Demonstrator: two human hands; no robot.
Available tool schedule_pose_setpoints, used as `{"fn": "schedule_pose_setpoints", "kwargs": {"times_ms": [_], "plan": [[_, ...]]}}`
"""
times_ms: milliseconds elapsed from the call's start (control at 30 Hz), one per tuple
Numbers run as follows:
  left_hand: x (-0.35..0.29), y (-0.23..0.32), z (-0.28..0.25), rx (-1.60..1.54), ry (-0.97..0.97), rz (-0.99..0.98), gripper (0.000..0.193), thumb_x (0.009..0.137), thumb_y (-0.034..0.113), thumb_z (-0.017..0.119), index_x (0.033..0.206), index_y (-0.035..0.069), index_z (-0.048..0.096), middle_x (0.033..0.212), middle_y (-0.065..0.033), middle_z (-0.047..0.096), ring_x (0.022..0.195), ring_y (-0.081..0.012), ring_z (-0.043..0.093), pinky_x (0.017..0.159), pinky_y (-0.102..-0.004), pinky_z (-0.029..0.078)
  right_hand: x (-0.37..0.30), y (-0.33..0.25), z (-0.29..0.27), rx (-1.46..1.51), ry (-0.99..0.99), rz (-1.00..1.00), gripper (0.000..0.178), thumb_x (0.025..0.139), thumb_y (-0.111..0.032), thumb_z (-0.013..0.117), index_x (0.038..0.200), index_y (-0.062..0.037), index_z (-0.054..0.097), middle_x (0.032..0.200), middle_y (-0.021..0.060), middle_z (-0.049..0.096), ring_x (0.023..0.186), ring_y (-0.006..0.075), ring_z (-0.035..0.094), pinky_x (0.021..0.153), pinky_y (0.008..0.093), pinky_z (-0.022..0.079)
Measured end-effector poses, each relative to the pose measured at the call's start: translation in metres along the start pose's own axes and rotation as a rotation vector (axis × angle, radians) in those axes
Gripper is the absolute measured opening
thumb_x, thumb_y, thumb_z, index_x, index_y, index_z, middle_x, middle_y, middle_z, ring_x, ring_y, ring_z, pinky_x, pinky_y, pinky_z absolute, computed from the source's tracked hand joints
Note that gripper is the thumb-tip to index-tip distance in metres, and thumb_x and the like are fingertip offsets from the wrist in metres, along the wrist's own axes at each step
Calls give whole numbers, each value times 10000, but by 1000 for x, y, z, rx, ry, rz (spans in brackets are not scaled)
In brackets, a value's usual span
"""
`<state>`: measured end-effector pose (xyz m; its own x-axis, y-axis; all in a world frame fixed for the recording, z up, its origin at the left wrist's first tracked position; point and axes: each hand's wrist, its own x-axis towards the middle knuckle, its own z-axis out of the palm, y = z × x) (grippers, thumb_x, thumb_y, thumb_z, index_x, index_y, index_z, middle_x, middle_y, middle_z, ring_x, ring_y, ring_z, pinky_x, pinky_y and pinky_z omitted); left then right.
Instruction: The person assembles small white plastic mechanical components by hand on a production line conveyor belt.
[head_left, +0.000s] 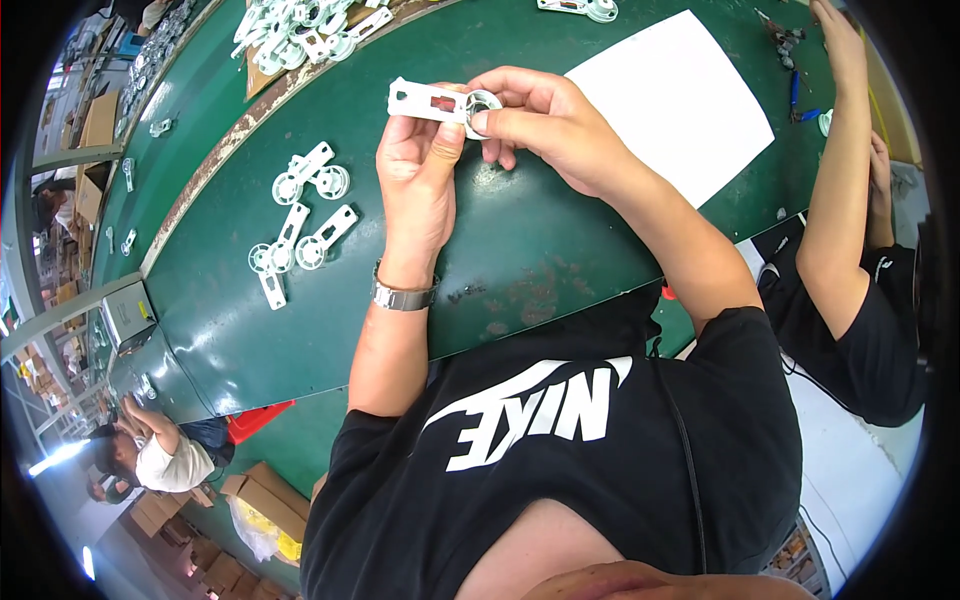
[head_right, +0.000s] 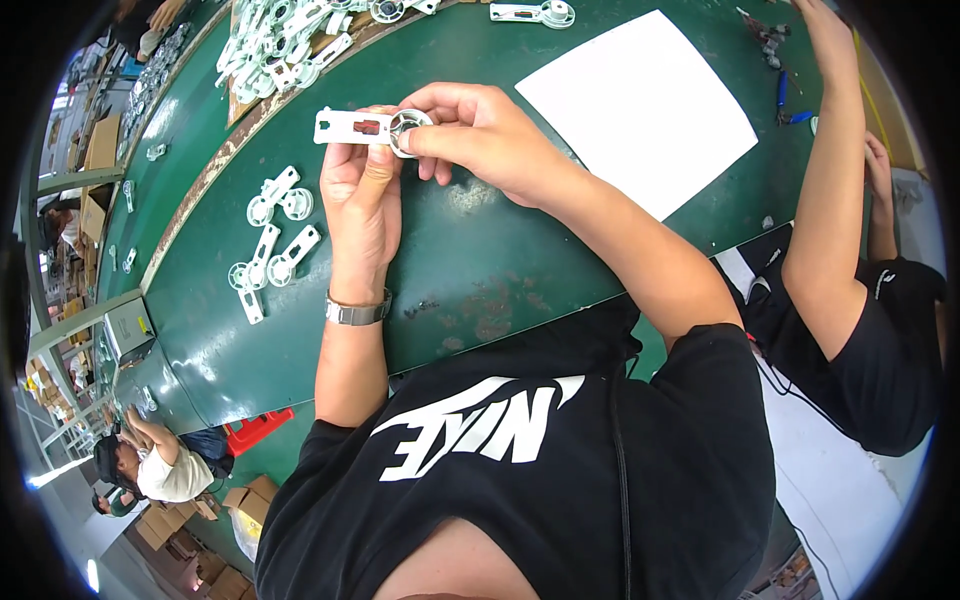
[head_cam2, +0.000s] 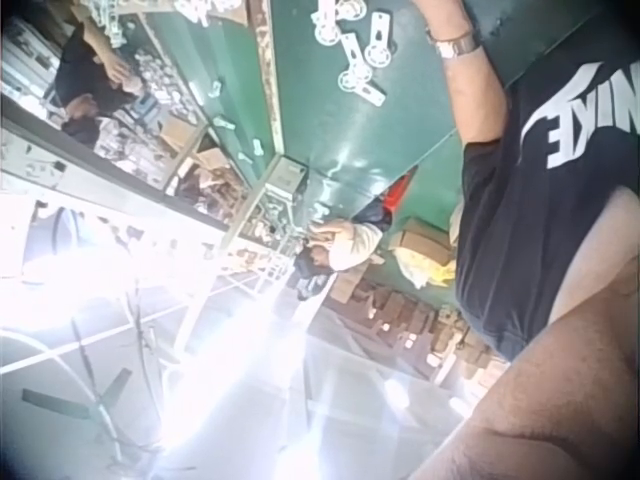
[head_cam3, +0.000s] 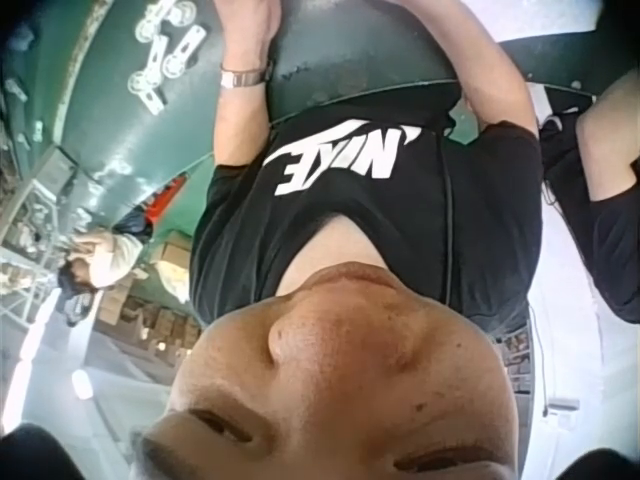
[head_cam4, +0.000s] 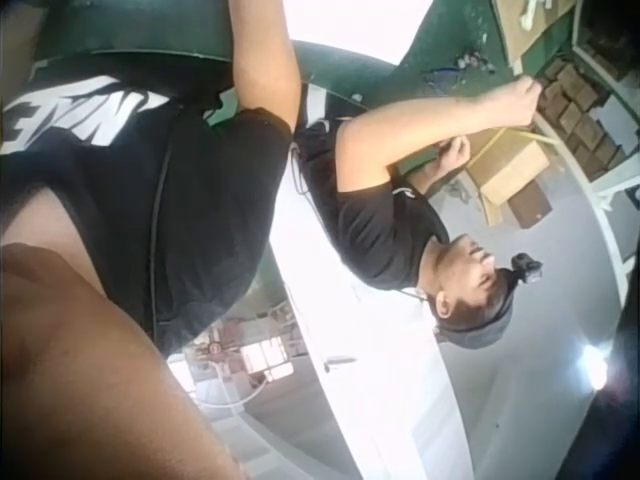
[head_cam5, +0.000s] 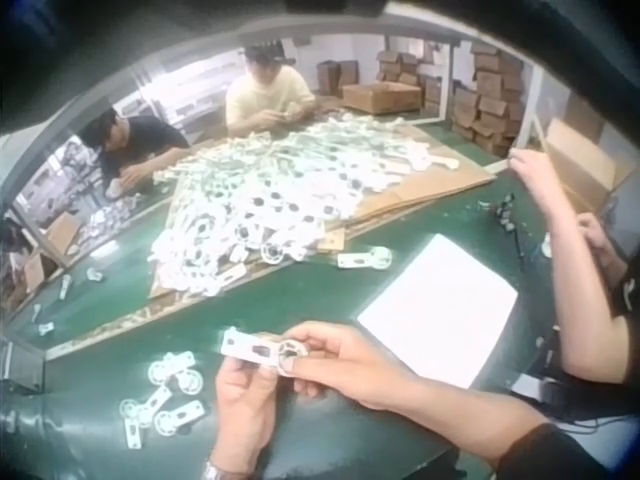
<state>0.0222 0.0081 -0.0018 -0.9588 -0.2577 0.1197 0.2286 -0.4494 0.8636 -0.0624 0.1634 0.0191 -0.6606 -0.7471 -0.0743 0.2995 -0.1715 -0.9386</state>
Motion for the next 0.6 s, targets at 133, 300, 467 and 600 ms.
{"fn": "schedule_pose_setpoints", "kwargs": {"times_ms": [133,300,467,600], "plan": [[0,-2,3,30,30,-1,291,982,84,687,1252,19,597,1187,-70,660,1094,-150,611,979,-322,502,2,1,-2,43,-8,-2,298,949,-150,690,1196,9,637,902,24,654,743,95,622,625,238,496],[1,2,5,228,136,36,405,1011,156,656,1354,16,492,1305,-111,574,1097,-181,622,912,-344,547,25,-16,-19,-36,54,113,257,952,-224,713,1125,-49,638,765,-17,607,590,76,579,498,225,426],[1,0,4,263,200,-57,429,1005,225,677,1328,10,493,1217,-108,588,971,-175,656,833,-314,560,81,-52,-46,-316,125,81,295,905,-276,762,1026,-30,651,725,42,632,630,114,634,537,260,476],[-4,9,-6,278,235,-4,398,1008,208,671,1313,10,508,1176,-84,597,931,-159,658,796,-294,551,75,-92,-18,-368,255,122,725,894,-137,757,1516,-10,407,1276,187,637,1018,232,677,815,338,576]]}}
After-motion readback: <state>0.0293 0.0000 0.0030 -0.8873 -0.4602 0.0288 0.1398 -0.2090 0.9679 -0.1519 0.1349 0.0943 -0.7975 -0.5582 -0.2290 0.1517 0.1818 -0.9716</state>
